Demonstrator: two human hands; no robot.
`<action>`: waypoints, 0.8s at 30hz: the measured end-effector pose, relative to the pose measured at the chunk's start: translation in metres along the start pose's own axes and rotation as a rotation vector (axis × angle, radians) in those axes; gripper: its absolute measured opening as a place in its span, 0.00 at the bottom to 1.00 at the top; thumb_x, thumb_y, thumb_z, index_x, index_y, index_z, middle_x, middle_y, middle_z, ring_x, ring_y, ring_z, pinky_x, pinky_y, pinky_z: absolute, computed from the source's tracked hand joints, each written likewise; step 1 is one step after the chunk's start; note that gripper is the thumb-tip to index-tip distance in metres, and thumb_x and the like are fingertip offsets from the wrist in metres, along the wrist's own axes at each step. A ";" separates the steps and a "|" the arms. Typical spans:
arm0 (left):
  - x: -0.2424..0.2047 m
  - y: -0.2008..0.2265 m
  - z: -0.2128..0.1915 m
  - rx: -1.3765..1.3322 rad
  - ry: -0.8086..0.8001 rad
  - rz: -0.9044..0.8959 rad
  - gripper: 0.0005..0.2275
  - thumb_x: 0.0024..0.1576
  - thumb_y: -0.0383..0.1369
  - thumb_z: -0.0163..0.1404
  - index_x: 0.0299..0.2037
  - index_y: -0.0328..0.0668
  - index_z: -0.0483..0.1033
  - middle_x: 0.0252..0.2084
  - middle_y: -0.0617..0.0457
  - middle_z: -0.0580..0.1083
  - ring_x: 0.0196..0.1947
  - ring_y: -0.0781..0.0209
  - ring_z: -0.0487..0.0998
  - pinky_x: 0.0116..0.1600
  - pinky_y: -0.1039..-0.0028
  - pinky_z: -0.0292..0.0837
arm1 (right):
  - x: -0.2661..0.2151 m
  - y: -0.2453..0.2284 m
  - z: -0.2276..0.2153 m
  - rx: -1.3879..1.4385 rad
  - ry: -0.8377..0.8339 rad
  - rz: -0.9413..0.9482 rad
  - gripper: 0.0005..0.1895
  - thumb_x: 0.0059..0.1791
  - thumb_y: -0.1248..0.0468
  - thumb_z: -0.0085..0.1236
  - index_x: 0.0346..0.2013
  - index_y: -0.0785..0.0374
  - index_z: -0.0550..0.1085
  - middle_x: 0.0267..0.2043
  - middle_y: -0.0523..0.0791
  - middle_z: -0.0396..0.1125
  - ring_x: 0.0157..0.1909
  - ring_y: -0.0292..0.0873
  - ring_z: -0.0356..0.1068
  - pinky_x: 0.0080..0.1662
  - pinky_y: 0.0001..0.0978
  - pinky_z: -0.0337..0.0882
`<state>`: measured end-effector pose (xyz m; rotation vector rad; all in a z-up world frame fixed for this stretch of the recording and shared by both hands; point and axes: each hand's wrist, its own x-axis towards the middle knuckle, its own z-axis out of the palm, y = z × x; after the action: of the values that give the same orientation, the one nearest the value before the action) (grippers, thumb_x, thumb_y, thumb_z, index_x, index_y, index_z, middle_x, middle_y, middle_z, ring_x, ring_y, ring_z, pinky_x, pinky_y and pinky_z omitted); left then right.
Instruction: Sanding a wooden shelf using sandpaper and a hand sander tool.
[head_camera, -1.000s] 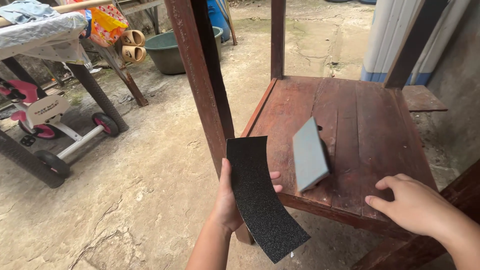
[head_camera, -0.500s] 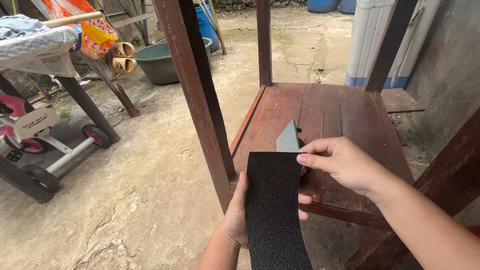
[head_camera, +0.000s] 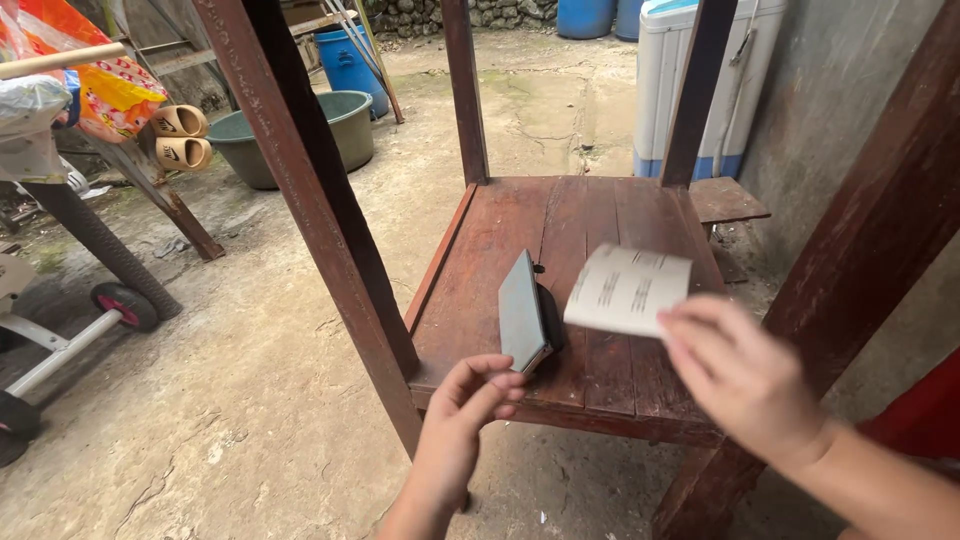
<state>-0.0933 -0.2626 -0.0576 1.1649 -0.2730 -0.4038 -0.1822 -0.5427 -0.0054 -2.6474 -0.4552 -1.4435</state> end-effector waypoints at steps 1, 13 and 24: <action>-0.001 -0.010 0.006 0.078 0.022 0.081 0.14 0.59 0.34 0.51 0.52 0.36 0.76 0.45 0.47 0.79 0.44 0.61 0.80 0.52 0.68 0.74 | -0.033 -0.001 0.018 0.112 -0.051 -0.050 0.11 0.46 0.69 0.63 0.42 0.71 0.78 0.47 0.49 0.71 0.33 0.37 0.74 0.36 0.22 0.74; 0.014 -0.081 0.034 1.241 -0.305 0.886 0.15 0.49 0.30 0.61 0.46 0.39 0.78 0.51 0.49 0.76 0.53 0.49 0.74 0.59 0.61 0.69 | -0.116 0.004 0.035 0.291 -0.263 0.157 0.10 0.41 0.69 0.63 0.36 0.66 0.78 0.44 0.45 0.73 0.51 0.47 0.73 0.51 0.37 0.73; 0.037 -0.086 0.036 1.210 -0.264 1.041 0.06 0.54 0.31 0.59 0.39 0.40 0.81 0.44 0.53 0.78 0.49 0.54 0.77 0.57 0.63 0.71 | -0.091 -0.008 0.031 0.207 -0.338 0.204 0.10 0.40 0.65 0.66 0.34 0.64 0.79 0.41 0.45 0.73 0.46 0.45 0.74 0.46 0.36 0.74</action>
<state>-0.0895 -0.3375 -0.1235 1.9075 -1.4061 0.6527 -0.2061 -0.5476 -0.0982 -2.6772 -0.3259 -0.8473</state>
